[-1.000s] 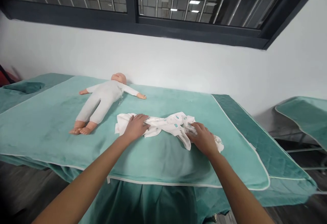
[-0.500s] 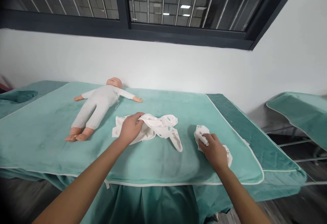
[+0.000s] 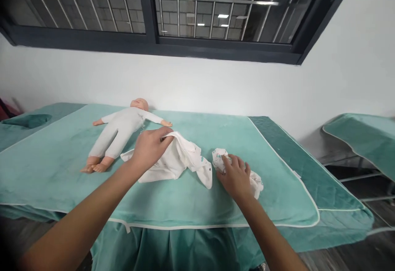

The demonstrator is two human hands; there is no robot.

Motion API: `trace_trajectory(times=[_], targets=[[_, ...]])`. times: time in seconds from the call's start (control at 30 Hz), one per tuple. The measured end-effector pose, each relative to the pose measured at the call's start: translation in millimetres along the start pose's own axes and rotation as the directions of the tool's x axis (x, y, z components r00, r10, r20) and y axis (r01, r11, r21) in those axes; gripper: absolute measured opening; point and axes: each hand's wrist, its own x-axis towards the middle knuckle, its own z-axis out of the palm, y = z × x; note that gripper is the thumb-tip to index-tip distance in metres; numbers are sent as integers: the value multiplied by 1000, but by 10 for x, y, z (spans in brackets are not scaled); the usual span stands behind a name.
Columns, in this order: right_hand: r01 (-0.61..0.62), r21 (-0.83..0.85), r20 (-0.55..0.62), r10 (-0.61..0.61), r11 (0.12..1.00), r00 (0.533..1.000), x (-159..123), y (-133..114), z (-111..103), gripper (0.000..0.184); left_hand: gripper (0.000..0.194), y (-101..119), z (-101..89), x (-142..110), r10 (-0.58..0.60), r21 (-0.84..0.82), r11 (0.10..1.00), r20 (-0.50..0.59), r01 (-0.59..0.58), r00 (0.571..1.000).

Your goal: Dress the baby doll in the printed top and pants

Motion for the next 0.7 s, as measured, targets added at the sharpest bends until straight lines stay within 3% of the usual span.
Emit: trace_trajectory(times=[0.1,0.2,0.27,0.37,0.53,0.63,0.7], targets=[[132,305,-78,-113,943,990,85,-315,-280,58,25,-5,-125,50,18,-32,999,30,-17,999],[236,682,-100,-232,693,968,228,-828,-603,57,22,8,-230,112,28,-163,987,65,-17,997],[253,729,-144,-219,637,965,337,-1158,-753,60,22,45,-313,122,49,-196,980,88,-31,995],[258,752,-215,-144,606,966,492,-1464,-873,31,22,103,-464,74,113,-135,986,126,-96,985],[284,714,-318,-65,640,946,667,-1530,-1049,15,21,-63,-635,37,73,21,997,83,-74,994],[217,692,-280,-22,688,960,747,-1459,-1030,18,25,-410,-543,70,-59,-20,998,41,60,997],[162,654,-215,-24,739,976,785,-1351,-837,21,24,-698,-385,45,-185,-102,977,22,187,982]])
